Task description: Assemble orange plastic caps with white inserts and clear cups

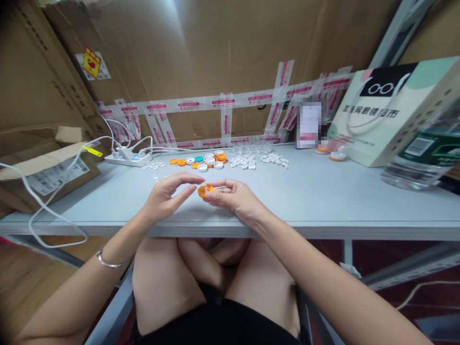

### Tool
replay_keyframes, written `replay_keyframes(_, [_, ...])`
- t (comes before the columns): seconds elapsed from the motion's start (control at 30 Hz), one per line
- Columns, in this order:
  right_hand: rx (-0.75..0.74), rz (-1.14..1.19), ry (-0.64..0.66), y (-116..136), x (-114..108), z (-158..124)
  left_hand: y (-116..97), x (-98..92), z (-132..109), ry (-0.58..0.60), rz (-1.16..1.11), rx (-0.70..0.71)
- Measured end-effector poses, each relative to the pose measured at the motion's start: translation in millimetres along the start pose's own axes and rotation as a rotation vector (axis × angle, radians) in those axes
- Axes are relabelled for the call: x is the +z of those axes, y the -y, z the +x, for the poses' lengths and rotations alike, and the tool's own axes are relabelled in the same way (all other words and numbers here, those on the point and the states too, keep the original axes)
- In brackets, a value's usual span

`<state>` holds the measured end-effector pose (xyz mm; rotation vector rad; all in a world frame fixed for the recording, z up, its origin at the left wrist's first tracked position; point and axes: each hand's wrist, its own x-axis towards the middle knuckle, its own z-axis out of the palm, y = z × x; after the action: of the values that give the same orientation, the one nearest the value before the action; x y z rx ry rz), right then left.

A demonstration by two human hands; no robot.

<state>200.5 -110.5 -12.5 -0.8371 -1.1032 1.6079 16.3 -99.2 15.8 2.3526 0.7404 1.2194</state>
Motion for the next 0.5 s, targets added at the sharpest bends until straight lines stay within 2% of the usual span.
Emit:
replay_keyframes(0.1, [0.000,0.006,0.009,-1,0,0,-3,8.3,-7,-0.107,-0.154,-0.254])
replay_keyframes(0.2, [-0.005,-0.002,0.019,-1,0,1,-1,17.2,-11,-0.119,-0.367,-0.471])
replay_keyframes(0.5, [-0.021,-0.040,-0.018,-5,0,2,9,29.7,-6,-0.184,-0.755,-0.630])
